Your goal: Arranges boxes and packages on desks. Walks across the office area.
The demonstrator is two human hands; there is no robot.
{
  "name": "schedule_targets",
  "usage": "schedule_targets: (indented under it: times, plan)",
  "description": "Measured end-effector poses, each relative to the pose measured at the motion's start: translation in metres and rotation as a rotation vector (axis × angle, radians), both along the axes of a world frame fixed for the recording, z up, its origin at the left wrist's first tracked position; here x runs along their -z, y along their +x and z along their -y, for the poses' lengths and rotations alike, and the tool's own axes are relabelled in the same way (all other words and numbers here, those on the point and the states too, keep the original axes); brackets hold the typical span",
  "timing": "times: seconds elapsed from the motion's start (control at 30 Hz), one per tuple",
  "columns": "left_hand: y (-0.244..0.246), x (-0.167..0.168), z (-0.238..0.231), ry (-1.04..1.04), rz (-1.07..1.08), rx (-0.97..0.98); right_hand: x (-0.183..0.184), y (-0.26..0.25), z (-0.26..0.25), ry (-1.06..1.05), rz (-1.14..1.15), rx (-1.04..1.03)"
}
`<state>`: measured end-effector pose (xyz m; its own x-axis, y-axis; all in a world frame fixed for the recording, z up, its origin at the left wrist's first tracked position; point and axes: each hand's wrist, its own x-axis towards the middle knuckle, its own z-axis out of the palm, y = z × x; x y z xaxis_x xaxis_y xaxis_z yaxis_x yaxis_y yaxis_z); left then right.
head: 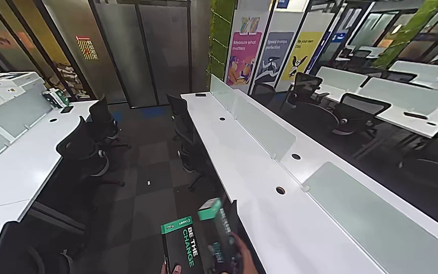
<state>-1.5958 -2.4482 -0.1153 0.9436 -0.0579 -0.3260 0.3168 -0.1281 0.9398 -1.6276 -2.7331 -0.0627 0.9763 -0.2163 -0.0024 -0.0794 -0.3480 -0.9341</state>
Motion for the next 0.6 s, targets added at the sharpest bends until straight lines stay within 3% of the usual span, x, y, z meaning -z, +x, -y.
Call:
schedule_targets:
  times: [0.13,0.23,0.37,0.53,0.6]
  plan:
    - [0.048,-0.010,-0.073,0.002,0.098,-0.096,-0.006,0.063,-0.154,-0.358,-0.087,-0.056]
    - [0.080,-0.001,-0.127,-0.036,0.137,-0.192,-0.009,0.108,-0.212,-0.402,0.019,-0.130]
    - [0.125,0.016,-0.182,-0.036,0.196,-0.218,0.005,0.176,-0.254,-0.026,0.102,-0.246]
    - [0.210,0.028,-0.224,-0.092,0.241,-0.146,0.012,0.284,-0.280,0.653,-0.365,-0.407]
    - [0.254,0.027,-0.228,-0.098,0.234,-0.148,0.019,0.327,-0.290,0.766,-0.507,-0.434]
